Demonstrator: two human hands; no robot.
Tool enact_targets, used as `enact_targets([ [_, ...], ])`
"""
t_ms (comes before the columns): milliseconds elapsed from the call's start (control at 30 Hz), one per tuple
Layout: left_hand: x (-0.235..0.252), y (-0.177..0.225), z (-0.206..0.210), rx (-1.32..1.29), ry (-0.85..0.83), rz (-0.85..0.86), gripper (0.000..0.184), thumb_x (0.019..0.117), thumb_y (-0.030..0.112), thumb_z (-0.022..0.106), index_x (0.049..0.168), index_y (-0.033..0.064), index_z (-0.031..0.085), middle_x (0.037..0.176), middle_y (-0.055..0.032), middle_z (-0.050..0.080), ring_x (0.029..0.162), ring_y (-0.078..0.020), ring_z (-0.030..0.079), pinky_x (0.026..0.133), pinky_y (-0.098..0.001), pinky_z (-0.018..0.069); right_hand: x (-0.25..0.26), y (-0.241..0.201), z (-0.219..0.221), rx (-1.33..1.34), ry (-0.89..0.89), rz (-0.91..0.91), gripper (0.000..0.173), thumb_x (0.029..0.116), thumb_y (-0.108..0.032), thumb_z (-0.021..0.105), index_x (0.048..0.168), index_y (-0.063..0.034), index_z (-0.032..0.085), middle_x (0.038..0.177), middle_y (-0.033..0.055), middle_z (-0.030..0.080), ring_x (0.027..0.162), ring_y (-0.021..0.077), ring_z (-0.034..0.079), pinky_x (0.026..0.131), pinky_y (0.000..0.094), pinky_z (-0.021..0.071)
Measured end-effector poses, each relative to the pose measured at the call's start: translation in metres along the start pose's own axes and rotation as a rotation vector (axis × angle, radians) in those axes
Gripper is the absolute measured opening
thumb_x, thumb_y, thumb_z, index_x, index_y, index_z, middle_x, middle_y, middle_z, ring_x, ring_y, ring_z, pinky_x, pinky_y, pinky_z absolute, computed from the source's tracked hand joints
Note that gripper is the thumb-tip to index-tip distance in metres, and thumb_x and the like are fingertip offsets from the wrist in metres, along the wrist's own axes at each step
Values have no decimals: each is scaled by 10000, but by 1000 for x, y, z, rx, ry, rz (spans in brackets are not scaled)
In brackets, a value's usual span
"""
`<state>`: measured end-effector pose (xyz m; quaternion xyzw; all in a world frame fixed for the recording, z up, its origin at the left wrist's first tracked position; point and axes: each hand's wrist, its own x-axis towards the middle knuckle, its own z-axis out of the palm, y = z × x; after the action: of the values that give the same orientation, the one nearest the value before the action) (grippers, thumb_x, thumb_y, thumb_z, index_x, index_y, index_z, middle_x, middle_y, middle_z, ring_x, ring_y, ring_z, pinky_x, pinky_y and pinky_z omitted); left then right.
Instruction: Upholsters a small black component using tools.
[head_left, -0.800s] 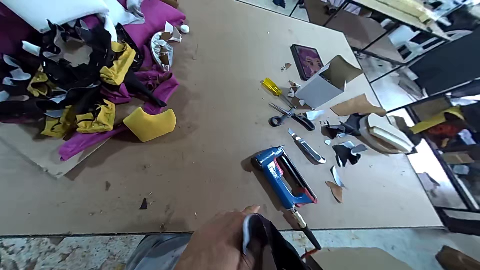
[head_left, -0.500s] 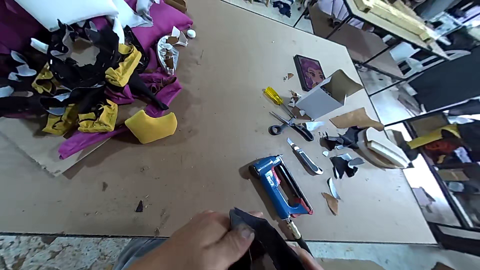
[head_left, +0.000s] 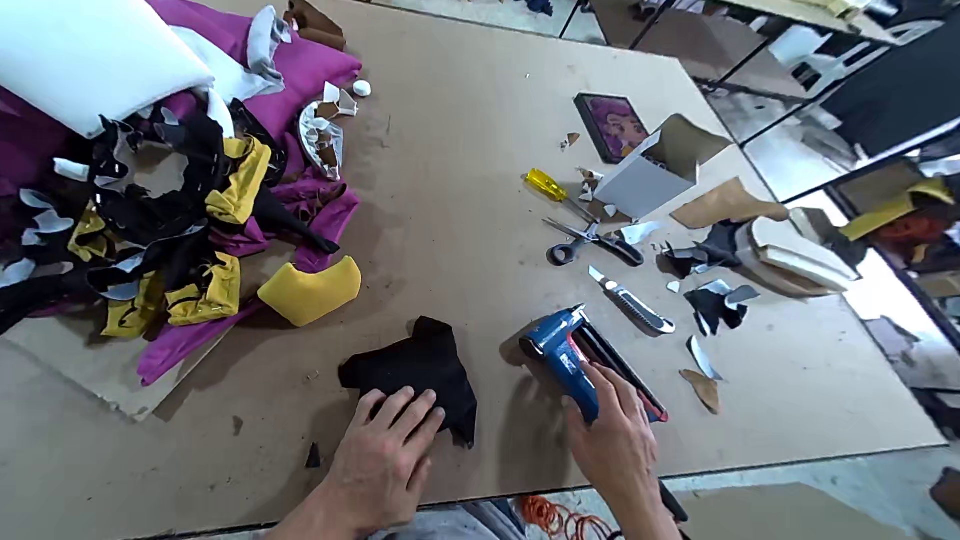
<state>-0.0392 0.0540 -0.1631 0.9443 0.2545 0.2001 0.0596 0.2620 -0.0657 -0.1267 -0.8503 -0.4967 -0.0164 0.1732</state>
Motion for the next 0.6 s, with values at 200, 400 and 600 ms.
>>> enact_targets([
  [200, 15, 2, 10, -94, -21, -33, 290, 1047, 389, 499, 1258, 315, 684, 1412, -23, 614, 1421, -343, 471, 1134, -737, 294, 5, 21, 21, 28, -24, 57, 587, 886, -256, 710, 1415, -37, 583, 1386, 277, 566, 1202, 482, 606, 894, 636, 540],
  [400, 10, 30, 23, 124, -54, -157, 351, 1033, 378, 478, 1342, 304, 627, 1497, -52, 534, 1487, -334, 380, 1146, -756, 199, 19, 20, 19, 32, -49, 15, 609, 817, -155, 747, 1392, -19, 603, 1416, 258, 553, 1150, 444, 646, 841, 584, 578],
  [600, 17, 20, 16, 12, -102, -180, 385, 1057, 485, 368, 1318, 380, 630, 1525, -17, 510, 1502, -307, 355, 1159, -749, 153, 45, 10, -46, 15, -254, -1, 600, 782, -216, 662, 1334, 12, 609, 1124, 218, 696, 845, 397, 709, 654, 617, 552],
])
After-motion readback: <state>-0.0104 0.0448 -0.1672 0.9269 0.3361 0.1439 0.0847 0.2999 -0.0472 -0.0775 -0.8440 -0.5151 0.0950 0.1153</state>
